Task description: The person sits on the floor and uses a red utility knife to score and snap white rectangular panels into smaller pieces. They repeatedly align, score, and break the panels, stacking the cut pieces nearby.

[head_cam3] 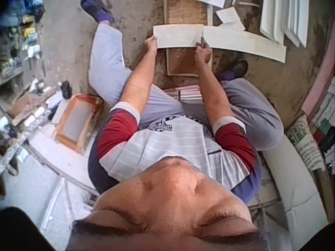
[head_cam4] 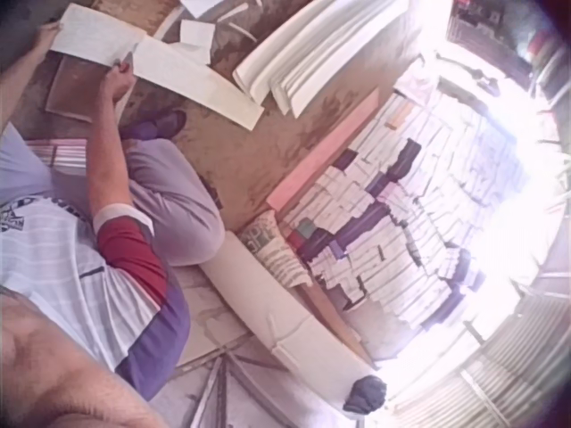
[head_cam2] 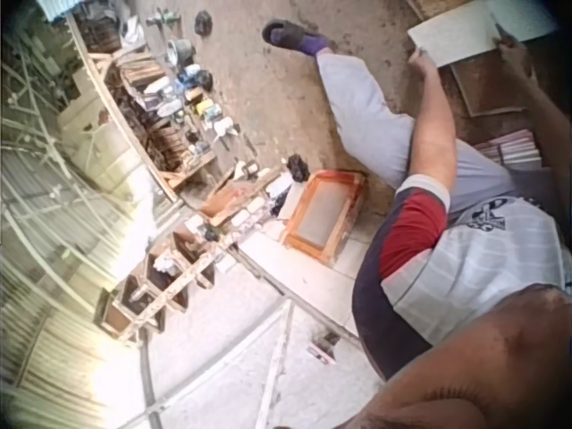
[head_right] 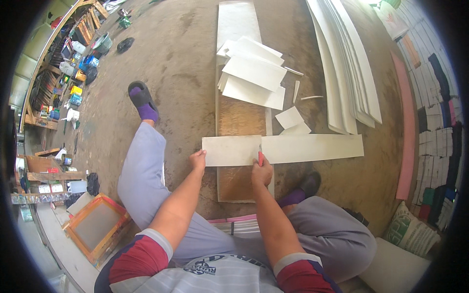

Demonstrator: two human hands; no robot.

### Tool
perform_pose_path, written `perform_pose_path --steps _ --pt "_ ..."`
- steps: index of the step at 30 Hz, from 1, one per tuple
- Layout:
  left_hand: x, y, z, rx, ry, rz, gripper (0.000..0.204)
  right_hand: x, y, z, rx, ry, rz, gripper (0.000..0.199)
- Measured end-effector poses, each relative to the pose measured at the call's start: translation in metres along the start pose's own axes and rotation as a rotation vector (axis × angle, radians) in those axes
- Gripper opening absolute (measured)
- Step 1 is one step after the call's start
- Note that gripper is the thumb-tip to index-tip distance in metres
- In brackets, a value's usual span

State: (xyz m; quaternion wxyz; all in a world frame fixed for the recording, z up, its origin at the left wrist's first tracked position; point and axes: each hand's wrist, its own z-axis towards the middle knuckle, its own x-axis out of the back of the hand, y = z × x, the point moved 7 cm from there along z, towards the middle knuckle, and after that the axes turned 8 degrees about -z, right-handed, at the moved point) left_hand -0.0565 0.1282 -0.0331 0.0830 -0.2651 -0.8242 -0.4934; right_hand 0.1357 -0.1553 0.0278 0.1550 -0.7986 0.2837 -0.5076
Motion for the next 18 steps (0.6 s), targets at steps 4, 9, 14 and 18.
perform_pose_path --steps 4,9,14,18 --pt "0.001 0.003 0.001 -0.055 0.057 0.073 0.037 0.001 -0.004 -0.002 -0.008 -0.030 -0.025 0.047" --pt "-0.046 0.079 -0.062 -0.742 0.024 0.669 0.047 0.006 0.000 0.001 -0.093 -0.040 -0.069 0.048" --pt "-0.129 0.082 -0.127 -1.094 -0.527 0.889 0.056 0.005 0.001 0.002 -0.074 -0.021 -0.073 0.050" --pt "-0.150 0.086 -0.134 -1.069 -0.583 1.122 0.077 0.004 -0.001 0.001 -0.045 -0.031 -0.026 0.049"
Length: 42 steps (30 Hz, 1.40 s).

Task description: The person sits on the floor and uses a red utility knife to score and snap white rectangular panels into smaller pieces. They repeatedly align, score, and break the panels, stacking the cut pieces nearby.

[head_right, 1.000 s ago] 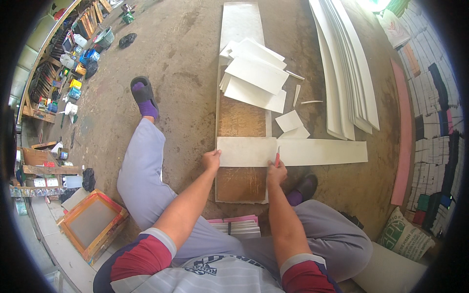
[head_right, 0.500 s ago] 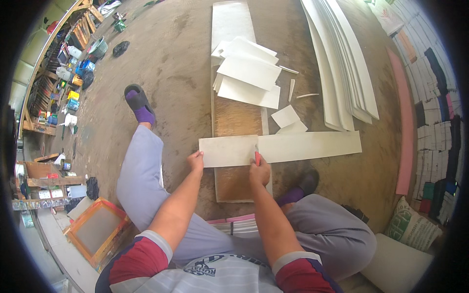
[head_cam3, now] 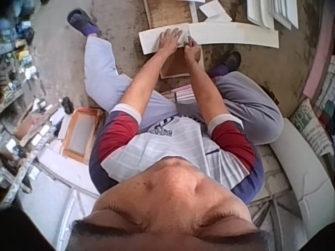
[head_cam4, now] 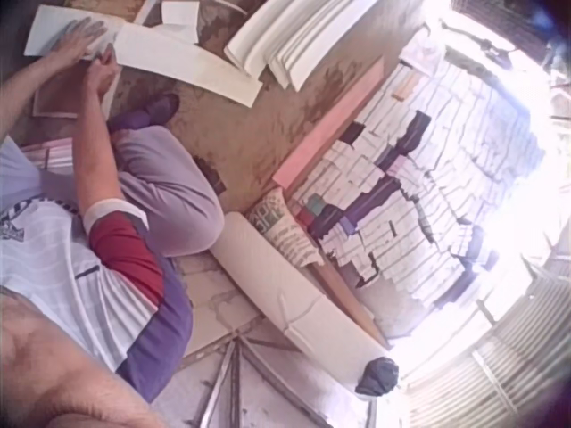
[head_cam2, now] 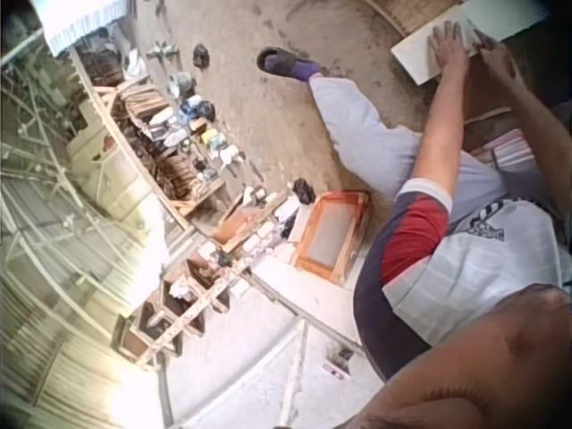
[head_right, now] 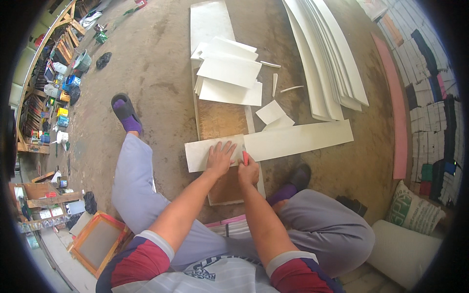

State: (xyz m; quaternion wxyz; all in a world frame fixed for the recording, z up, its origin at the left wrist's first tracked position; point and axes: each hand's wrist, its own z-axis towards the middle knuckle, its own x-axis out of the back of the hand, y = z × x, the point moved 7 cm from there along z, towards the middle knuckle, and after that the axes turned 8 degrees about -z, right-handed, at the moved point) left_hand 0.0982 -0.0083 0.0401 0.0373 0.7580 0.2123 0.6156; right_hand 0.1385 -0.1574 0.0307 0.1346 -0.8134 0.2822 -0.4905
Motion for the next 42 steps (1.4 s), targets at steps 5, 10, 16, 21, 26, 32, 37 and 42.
perform_pose_path --steps 5,10,16,21,26,32,37,42 --pt "0.022 0.019 0.026 -0.009 -0.200 0.158 0.090 0.009 0.008 0.013 0.152 0.086 0.088 0.057" --pt "0.017 0.020 0.039 0.029 -0.258 0.250 0.097 0.027 -0.015 0.031 0.293 -0.059 -0.069 0.057" --pt "0.006 0.018 0.043 0.031 -0.227 0.271 0.097 0.027 -0.045 0.028 0.509 -0.162 -0.237 0.056" --pt "0.002 0.017 0.047 0.054 -0.246 0.262 0.096 0.019 -0.049 0.030 0.530 -0.203 -0.365 0.057" --pt "0.002 0.017 0.046 0.050 -0.220 0.252 0.095 0.020 -0.057 0.031 0.514 -0.227 -0.393 0.059" --pt "0.002 0.021 0.048 0.059 -0.225 0.252 0.094 0.027 -0.059 0.018 0.440 -0.285 -0.413 0.063" --pt "-0.003 0.013 0.048 0.072 -0.239 0.252 0.096 0.036 -0.035 -0.010 0.430 -0.308 -0.424 0.063" --pt "0.006 0.021 0.046 0.059 -0.221 0.233 0.062 0.046 -0.009 -0.035 0.402 -0.349 -0.515 0.067"
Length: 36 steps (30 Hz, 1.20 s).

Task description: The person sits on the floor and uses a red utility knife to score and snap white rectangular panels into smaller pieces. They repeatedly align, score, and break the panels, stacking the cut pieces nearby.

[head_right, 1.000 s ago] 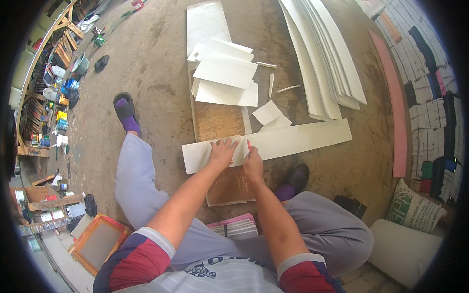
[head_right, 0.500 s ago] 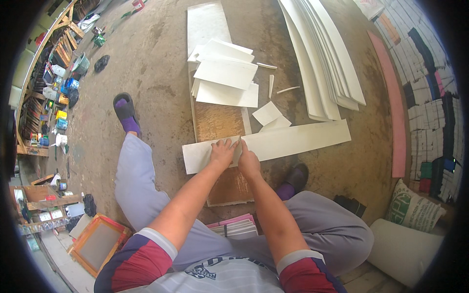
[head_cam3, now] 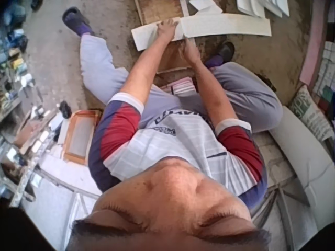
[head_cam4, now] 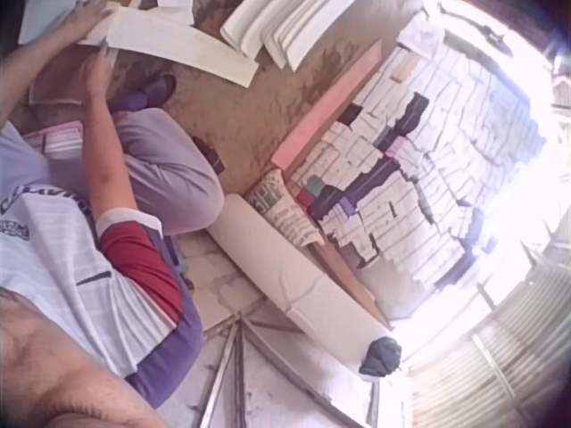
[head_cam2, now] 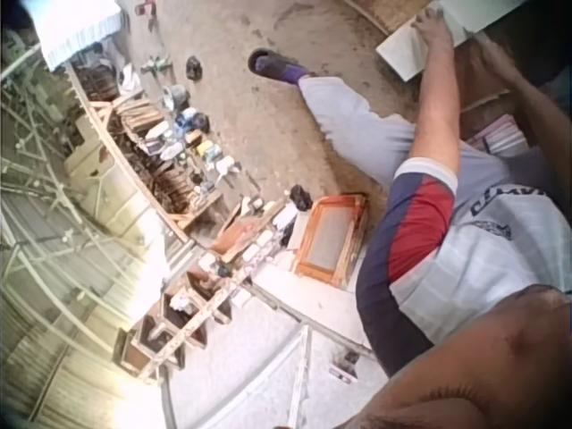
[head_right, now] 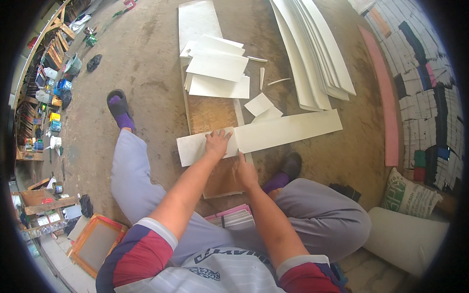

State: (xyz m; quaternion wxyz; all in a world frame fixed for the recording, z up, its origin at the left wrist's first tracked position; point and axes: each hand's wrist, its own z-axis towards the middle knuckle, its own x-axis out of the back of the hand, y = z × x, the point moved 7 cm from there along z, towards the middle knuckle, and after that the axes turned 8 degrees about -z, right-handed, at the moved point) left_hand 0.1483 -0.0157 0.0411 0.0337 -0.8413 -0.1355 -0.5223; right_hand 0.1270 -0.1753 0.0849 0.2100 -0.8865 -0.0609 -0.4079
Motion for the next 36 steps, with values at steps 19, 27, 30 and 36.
perform_pose_path --steps 19,27,30,36 --pt "-0.004 0.000 0.004 -0.012 -0.013 0.016 0.066 0.017 0.017 0.024 0.094 0.288 0.181 0.056" --pt "-0.004 -0.001 0.004 0.001 0.009 0.022 0.096 0.020 -0.008 0.080 0.115 0.198 0.085 0.062" --pt "-0.005 -0.002 0.004 -0.010 0.013 0.016 0.096 0.018 -0.012 0.084 0.120 0.173 0.097 0.064" --pt "-0.001 -0.001 0.002 -0.009 0.003 0.038 0.096 0.022 -0.020 0.081 0.077 0.142 0.094 0.060"
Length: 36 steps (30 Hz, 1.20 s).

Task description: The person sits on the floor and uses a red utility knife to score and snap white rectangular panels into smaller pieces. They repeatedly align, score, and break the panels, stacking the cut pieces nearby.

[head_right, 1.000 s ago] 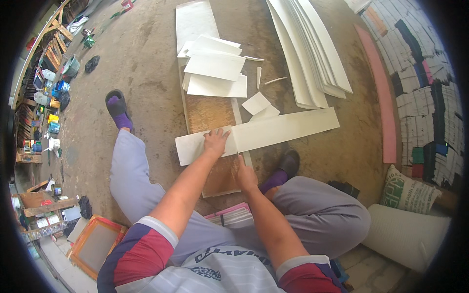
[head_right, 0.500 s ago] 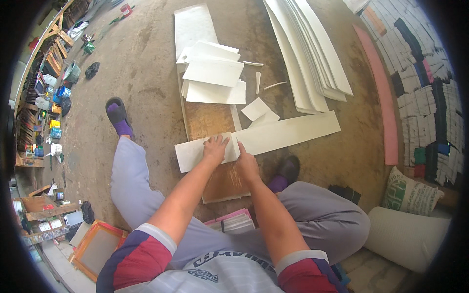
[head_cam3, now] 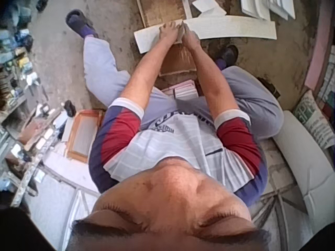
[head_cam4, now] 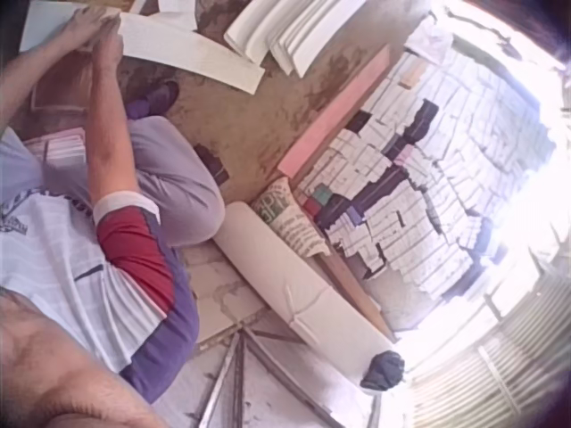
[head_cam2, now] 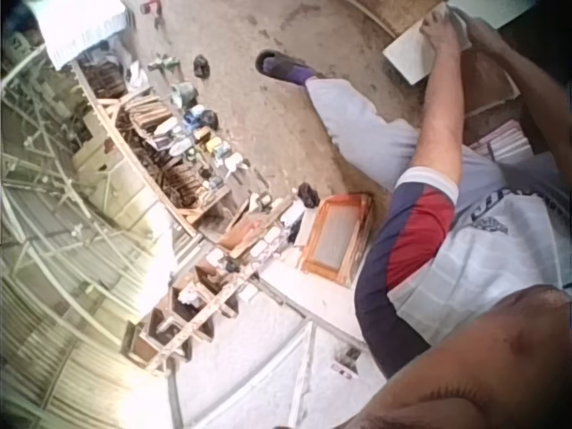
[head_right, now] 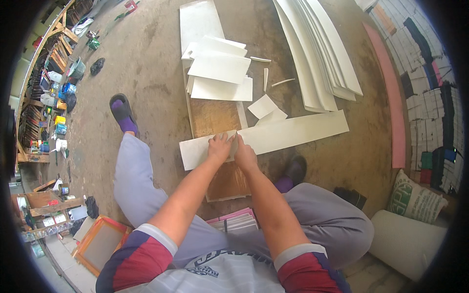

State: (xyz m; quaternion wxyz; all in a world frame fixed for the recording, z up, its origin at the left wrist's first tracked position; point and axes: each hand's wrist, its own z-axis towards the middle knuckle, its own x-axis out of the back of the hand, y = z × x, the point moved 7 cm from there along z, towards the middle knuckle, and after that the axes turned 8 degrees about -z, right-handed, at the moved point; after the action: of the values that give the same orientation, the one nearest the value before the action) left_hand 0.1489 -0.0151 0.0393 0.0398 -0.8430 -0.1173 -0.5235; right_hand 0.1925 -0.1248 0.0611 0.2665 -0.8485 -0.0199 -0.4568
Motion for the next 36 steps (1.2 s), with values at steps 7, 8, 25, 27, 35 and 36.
perform_pose_path --steps 7,8,25,27,35,36 --pt "0.003 0.001 -0.001 -0.001 -0.046 -0.014 0.086 -0.018 0.023 -0.047 0.010 0.015 -0.024 0.063" --pt "0.002 -0.002 -0.002 0.001 -0.058 -0.017 0.086 -0.016 0.021 -0.060 -0.016 -0.047 -0.022 0.063" --pt "-0.002 -0.002 -0.001 -0.002 -0.032 -0.016 0.077 -0.004 0.048 -0.089 0.047 0.102 0.105 0.058" --pt "-0.004 -0.003 -0.001 0.008 -0.031 -0.023 0.073 0.000 0.038 -0.067 0.112 0.150 0.119 0.058" --pt "0.003 0.001 -0.001 0.000 0.003 -0.037 0.068 -0.003 0.009 0.000 0.040 0.050 0.034 0.062" --pt "0.001 0.000 -0.001 -0.003 0.008 -0.028 0.077 -0.005 0.006 0.003 0.043 0.031 0.018 0.065"
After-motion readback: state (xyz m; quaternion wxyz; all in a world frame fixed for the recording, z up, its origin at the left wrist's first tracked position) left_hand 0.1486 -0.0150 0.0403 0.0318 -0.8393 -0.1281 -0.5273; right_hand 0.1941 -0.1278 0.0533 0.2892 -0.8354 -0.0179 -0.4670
